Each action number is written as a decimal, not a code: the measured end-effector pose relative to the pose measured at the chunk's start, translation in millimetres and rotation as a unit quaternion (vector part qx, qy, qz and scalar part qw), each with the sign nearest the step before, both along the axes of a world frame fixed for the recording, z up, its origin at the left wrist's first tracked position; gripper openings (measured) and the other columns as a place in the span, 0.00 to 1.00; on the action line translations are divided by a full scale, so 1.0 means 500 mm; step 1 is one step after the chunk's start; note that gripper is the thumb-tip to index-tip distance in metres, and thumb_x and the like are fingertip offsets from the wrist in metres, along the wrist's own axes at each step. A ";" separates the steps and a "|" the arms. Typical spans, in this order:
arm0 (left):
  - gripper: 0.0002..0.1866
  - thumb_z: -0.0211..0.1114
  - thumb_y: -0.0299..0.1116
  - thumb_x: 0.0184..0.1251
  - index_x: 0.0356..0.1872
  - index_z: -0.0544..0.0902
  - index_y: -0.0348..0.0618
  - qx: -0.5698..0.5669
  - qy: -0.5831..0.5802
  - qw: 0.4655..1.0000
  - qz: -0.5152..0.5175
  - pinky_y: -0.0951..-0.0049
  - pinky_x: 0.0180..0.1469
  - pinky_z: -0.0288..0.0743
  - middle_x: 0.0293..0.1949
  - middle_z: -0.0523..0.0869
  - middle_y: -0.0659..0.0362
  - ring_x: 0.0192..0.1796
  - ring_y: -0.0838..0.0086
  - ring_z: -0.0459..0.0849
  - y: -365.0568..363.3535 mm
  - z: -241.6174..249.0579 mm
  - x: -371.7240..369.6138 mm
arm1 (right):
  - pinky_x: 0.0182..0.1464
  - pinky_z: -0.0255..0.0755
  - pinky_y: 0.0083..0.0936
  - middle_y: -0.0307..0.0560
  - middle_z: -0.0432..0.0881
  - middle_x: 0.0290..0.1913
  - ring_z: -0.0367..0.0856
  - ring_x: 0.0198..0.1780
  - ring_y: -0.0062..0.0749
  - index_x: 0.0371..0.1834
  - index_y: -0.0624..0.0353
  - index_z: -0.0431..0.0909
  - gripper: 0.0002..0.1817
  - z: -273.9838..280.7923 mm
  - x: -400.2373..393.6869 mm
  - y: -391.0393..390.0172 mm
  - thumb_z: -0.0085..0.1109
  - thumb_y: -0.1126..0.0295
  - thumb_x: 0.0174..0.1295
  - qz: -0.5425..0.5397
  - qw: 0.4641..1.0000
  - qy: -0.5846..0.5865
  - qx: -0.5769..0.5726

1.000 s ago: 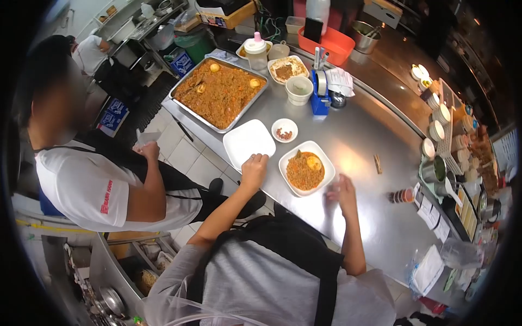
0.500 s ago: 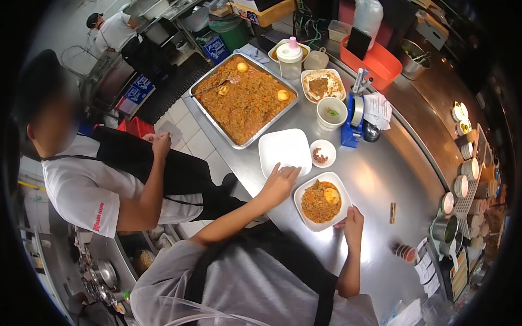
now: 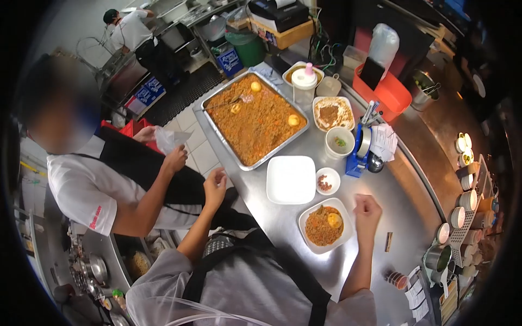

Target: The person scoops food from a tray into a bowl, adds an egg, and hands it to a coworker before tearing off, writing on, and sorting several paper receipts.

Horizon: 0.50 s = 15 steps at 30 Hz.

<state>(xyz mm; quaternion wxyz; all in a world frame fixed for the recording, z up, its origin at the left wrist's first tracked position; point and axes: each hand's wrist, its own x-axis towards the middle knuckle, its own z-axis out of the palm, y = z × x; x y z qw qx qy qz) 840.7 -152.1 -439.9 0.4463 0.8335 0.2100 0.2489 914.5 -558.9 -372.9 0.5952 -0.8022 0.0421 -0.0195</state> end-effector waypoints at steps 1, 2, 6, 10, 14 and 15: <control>0.12 0.57 0.18 0.54 0.42 0.76 0.35 -0.012 -0.004 1.000 0.002 0.76 0.35 0.73 0.26 0.80 0.57 0.30 0.76 0.80 0.011 0.008 0.011 | 0.24 0.61 0.14 0.37 0.72 0.18 0.63 0.17 0.15 0.24 0.65 0.75 0.06 0.018 0.010 0.022 0.53 0.75 0.57 0.032 0.999 -0.010 -0.032; 0.12 0.57 0.18 0.54 0.42 0.76 0.35 -0.015 -0.010 1.000 -0.004 0.76 0.35 0.73 0.26 0.80 0.57 0.30 0.76 0.80 0.017 0.024 0.027 | 0.24 0.60 0.14 0.37 0.70 0.16 0.62 0.16 0.16 0.20 0.65 0.74 0.08 0.036 0.016 0.043 0.53 0.76 0.56 0.065 0.996 -0.018 -0.066; 0.13 0.56 0.17 0.56 0.44 0.73 0.34 -0.024 -0.043 0.997 -0.051 0.79 0.39 0.72 0.30 0.79 0.58 0.34 0.80 0.78 0.033 0.088 0.136 | 0.25 0.61 0.15 0.38 0.70 0.17 0.64 0.18 0.16 0.16 0.64 0.69 0.08 0.093 0.035 0.133 0.52 0.80 0.51 0.106 0.985 -0.112 -0.076; 0.11 0.57 0.21 0.57 0.42 0.75 0.37 -0.085 -0.209 0.965 -0.134 0.78 0.41 0.71 0.42 0.74 0.56 0.38 0.74 0.77 0.054 0.177 0.342 | 0.33 0.66 0.16 0.39 0.71 0.22 0.68 0.26 0.18 0.22 0.63 0.69 0.04 0.109 0.017 0.204 0.52 0.82 0.50 0.118 0.982 -0.147 -0.020; 0.11 0.59 0.23 0.57 0.43 0.75 0.38 0.035 -0.350 0.908 -0.230 0.77 0.40 0.72 0.43 0.72 0.56 0.36 0.74 0.77 0.083 0.302 0.594 | 0.34 0.67 0.16 0.39 0.72 0.25 0.71 0.28 0.19 0.26 0.63 0.69 0.03 0.099 -0.050 0.199 0.53 0.81 0.53 0.051 0.998 -0.042 -0.002; 0.12 0.60 0.23 0.56 0.43 0.75 0.39 -0.042 -0.340 0.910 -0.234 0.77 0.39 0.73 0.44 0.71 0.55 0.35 0.74 0.77 0.074 0.336 0.638 | 0.34 0.67 0.16 0.38 0.72 0.26 0.72 0.29 0.19 0.26 0.63 0.69 0.03 0.104 -0.058 0.190 0.52 0.81 0.54 0.013 0.999 -0.032 0.020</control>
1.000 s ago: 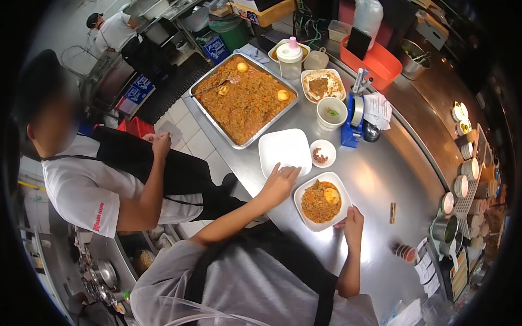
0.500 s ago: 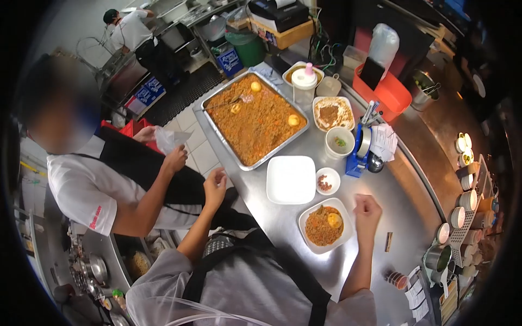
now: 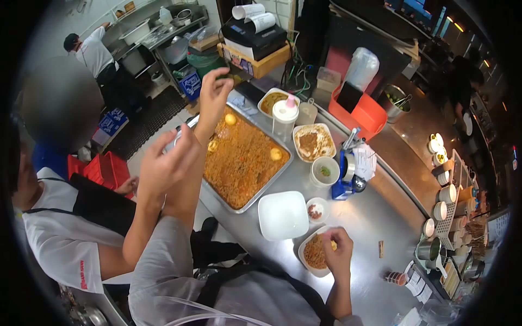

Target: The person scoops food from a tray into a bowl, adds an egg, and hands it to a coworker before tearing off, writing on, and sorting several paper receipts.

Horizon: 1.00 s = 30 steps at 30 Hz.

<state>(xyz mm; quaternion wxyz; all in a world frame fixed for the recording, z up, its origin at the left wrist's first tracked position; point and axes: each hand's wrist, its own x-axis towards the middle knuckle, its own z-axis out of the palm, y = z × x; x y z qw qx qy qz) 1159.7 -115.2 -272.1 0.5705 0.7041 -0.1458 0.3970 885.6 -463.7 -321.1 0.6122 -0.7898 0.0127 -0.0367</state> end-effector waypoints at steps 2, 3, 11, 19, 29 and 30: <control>0.14 0.62 0.25 0.55 0.44 0.76 0.41 -0.059 0.028 0.997 -0.033 0.78 0.37 0.74 0.44 0.71 0.54 0.34 0.73 0.78 -0.002 0.049 0.093 | 0.34 0.67 0.15 0.38 0.72 0.27 0.72 0.29 0.19 0.26 0.63 0.69 0.03 0.006 -0.014 -0.031 0.52 0.81 0.54 -0.032 0.999 0.001 -0.011; 0.15 0.63 0.27 0.54 0.44 0.76 0.41 -0.052 0.030 0.998 -0.034 0.78 0.37 0.74 0.44 0.71 0.54 0.34 0.73 0.79 -0.004 0.071 0.129 | 0.34 0.67 0.15 0.38 0.72 0.27 0.71 0.29 0.18 0.27 0.63 0.69 0.03 0.009 -0.020 -0.047 0.51 0.82 0.54 -0.060 0.998 0.011 -0.018; 0.30 0.73 0.48 0.39 0.46 0.77 0.47 0.040 0.073 0.992 0.096 0.65 0.43 0.74 0.53 0.64 0.43 0.48 0.56 0.74 0.015 0.140 0.425 | 0.29 0.64 0.13 0.37 0.71 0.25 0.69 0.25 0.16 0.29 0.61 0.68 0.03 0.007 -0.045 -0.127 0.49 0.82 0.55 -0.197 0.980 0.008 0.012; 0.23 0.73 0.33 0.41 0.43 0.81 0.40 0.086 0.159 0.982 0.048 0.76 0.36 0.74 0.36 0.82 0.53 0.36 0.72 0.81 0.041 0.151 0.556 | 0.30 0.57 0.11 0.32 0.65 0.23 0.62 0.27 0.13 0.29 0.59 0.71 0.03 -0.014 -0.028 -0.173 0.51 0.74 0.61 -0.212 0.975 0.027 -0.061; 0.16 0.67 0.23 0.50 0.42 0.78 0.30 -0.126 0.080 0.973 -0.178 0.81 0.40 0.74 0.36 0.83 0.57 0.36 0.77 0.81 -0.045 0.248 0.353 | 0.27 0.62 0.12 0.35 0.69 0.24 0.67 0.24 0.15 0.28 0.60 0.68 0.03 -0.001 -0.083 -0.175 0.50 0.78 0.57 -0.230 0.972 -0.034 -0.016; 0.16 0.67 0.23 0.51 0.43 0.77 0.31 -0.116 0.083 0.965 -0.221 0.79 0.42 0.74 0.37 0.82 0.57 0.38 0.77 0.81 -0.062 0.264 0.312 | 0.28 0.62 0.12 0.35 0.69 0.25 0.68 0.25 0.15 0.28 0.60 0.69 0.03 0.003 -0.096 -0.174 0.51 0.78 0.57 -0.240 0.970 -0.041 -0.017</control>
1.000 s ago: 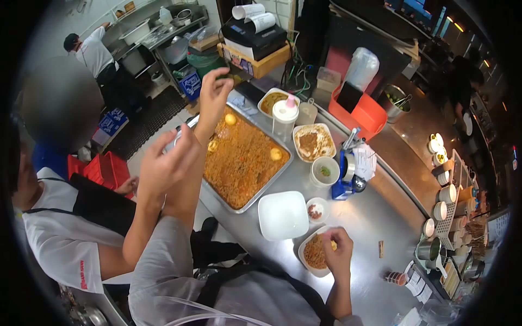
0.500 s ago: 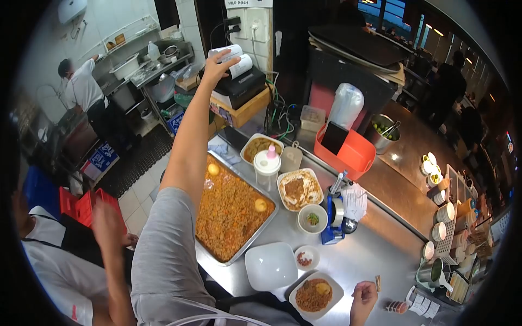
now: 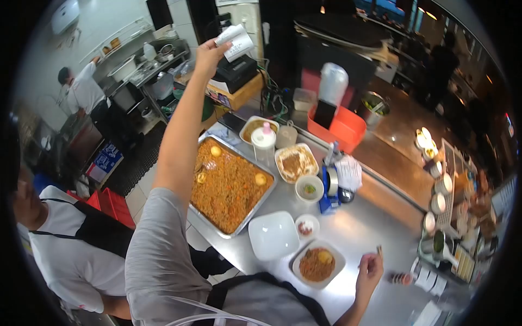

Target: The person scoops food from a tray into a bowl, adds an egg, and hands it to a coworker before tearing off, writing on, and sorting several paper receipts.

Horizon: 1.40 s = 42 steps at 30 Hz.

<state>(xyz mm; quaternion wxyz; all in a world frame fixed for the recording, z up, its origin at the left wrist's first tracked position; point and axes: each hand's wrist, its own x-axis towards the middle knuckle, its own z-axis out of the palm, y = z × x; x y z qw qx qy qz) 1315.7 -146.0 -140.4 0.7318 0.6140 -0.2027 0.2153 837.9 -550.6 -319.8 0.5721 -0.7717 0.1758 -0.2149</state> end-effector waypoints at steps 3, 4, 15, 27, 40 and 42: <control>0.18 0.66 0.24 0.51 0.45 0.77 0.31 0.023 0.026 0.992 -0.124 0.78 0.43 0.72 0.40 0.81 0.56 0.39 0.77 0.79 -0.097 0.037 -0.149 | 0.34 0.68 0.13 0.37 0.71 0.31 0.71 0.33 0.19 0.33 0.61 0.70 0.05 0.005 -0.018 -0.007 0.54 0.80 0.55 0.025 0.998 -0.051 0.017; 0.18 0.66 0.25 0.51 0.46 0.77 0.32 0.075 0.029 0.988 -0.131 0.78 0.44 0.71 0.40 0.81 0.57 0.40 0.77 0.78 -0.148 0.042 -0.223 | 0.42 0.71 0.19 0.40 0.71 0.39 0.73 0.40 0.22 0.38 0.62 0.71 0.09 0.035 -0.010 0.009 0.55 0.80 0.54 0.034 0.998 -0.060 0.014; 0.21 0.60 0.18 0.55 0.52 0.71 0.27 0.162 0.113 0.945 -0.260 0.75 0.48 0.72 0.44 0.79 0.48 0.46 0.72 0.78 -0.593 -0.217 -0.959 | 0.45 0.63 0.29 0.46 0.73 0.35 0.68 0.42 0.37 0.29 0.64 0.76 0.12 0.116 -0.158 -0.086 0.66 0.68 0.47 -0.090 0.932 -0.265 -0.231; 0.06 0.59 0.16 0.56 0.35 0.78 0.26 -0.023 0.127 0.989 -0.076 0.75 0.37 0.79 0.33 0.81 0.49 0.33 0.68 0.83 -0.845 -0.356 -1.259 | 0.55 0.65 0.30 0.61 0.74 0.51 0.74 0.52 0.46 0.54 0.70 0.67 0.28 -0.178 -0.649 -0.863 0.61 0.69 0.51 -0.281 0.939 0.055 -0.190; 0.08 0.59 0.20 0.58 0.39 0.77 0.28 0.054 0.294 0.954 -0.014 0.78 0.39 0.77 0.30 0.82 0.51 0.31 0.73 0.81 -0.813 -0.430 -1.489 | 0.62 0.51 0.17 0.41 0.61 0.65 0.59 0.64 0.25 0.56 0.69 0.66 0.22 -0.285 -0.765 -1.256 0.52 0.72 0.58 -0.171 0.981 0.078 -0.044; 0.08 0.59 0.20 0.59 0.39 0.77 0.28 0.052 0.299 0.952 0.033 0.79 0.38 0.76 0.30 0.82 0.51 0.31 0.74 0.81 -0.837 -0.435 -1.550 | 0.62 0.51 0.17 0.40 0.61 0.66 0.59 0.64 0.25 0.56 0.70 0.66 0.22 -0.288 -0.771 -1.278 0.51 0.73 0.59 -0.134 0.987 0.081 -0.018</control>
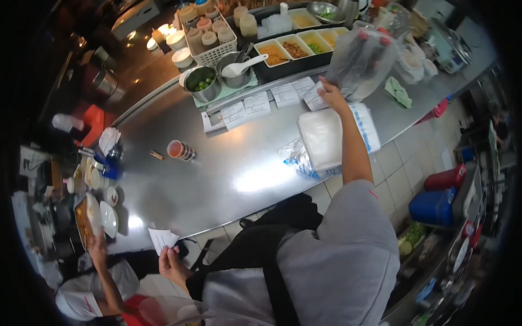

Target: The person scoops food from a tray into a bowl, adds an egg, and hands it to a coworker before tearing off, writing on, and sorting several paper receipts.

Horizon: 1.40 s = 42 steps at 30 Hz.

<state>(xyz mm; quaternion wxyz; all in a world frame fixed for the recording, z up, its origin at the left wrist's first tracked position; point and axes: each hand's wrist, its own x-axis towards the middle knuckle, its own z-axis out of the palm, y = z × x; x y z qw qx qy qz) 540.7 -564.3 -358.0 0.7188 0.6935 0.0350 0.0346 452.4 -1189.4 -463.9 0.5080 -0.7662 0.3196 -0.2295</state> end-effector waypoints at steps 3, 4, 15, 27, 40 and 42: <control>0.08 0.59 0.21 0.59 0.39 0.76 0.29 -0.004 0.000 0.997 0.073 0.79 0.38 0.77 0.30 0.82 0.51 0.32 0.74 0.81 -0.071 -0.019 -0.079 | 0.62 0.51 0.17 0.41 0.60 0.66 0.58 0.64 0.26 0.56 0.71 0.65 0.21 -0.003 -0.014 -0.054 0.50 0.74 0.59 0.036 0.999 0.019 -0.008; 0.08 0.59 0.21 0.59 0.39 0.77 0.29 -0.012 0.003 0.995 0.101 0.79 0.38 0.77 0.31 0.82 0.51 0.32 0.74 0.81 -0.103 -0.020 -0.101 | 0.62 0.50 0.17 0.43 0.60 0.66 0.58 0.65 0.26 0.56 0.72 0.65 0.21 -0.007 -0.019 -0.066 0.49 0.74 0.59 0.037 0.998 0.033 -0.039; 0.06 0.59 0.21 0.59 0.37 0.78 0.31 -0.031 0.000 0.998 0.054 0.76 0.41 0.77 0.32 0.82 0.51 0.33 0.72 0.82 -0.294 0.013 -0.166 | 0.39 0.71 0.25 0.50 0.80 0.36 0.79 0.36 0.32 0.55 0.56 0.68 0.25 -0.044 0.000 -0.120 0.50 0.83 0.51 -0.112 0.992 0.042 0.032; 0.06 0.58 0.20 0.59 0.36 0.72 0.33 -0.059 0.030 0.971 0.230 0.74 0.37 0.79 0.30 0.80 0.53 0.31 0.69 0.83 -0.151 0.007 -0.245 | 0.46 0.70 0.37 0.52 0.77 0.41 0.75 0.45 0.46 0.37 0.57 0.80 0.10 -0.092 0.070 -0.182 0.52 0.70 0.54 -0.140 0.822 0.225 -0.504; 0.10 0.54 0.26 0.64 0.44 0.65 0.42 -0.149 -0.115 0.905 0.382 0.80 0.24 0.74 0.25 0.79 0.58 0.23 0.75 0.80 0.384 0.021 -0.118 | 0.42 0.69 0.15 0.39 0.77 0.41 0.74 0.40 0.18 0.47 0.62 0.75 0.11 0.315 0.524 0.763 0.51 0.72 0.62 0.252 0.924 -0.248 -0.148; 0.10 0.54 0.28 0.65 0.44 0.66 0.43 -0.165 -0.122 0.905 0.374 0.81 0.22 0.72 0.23 0.77 0.60 0.20 0.78 0.77 0.458 0.039 -0.096 | 0.37 0.67 0.13 0.38 0.78 0.35 0.73 0.35 0.16 0.39 0.61 0.78 0.07 0.353 0.536 0.966 0.55 0.74 0.59 0.400 0.877 -0.206 -0.168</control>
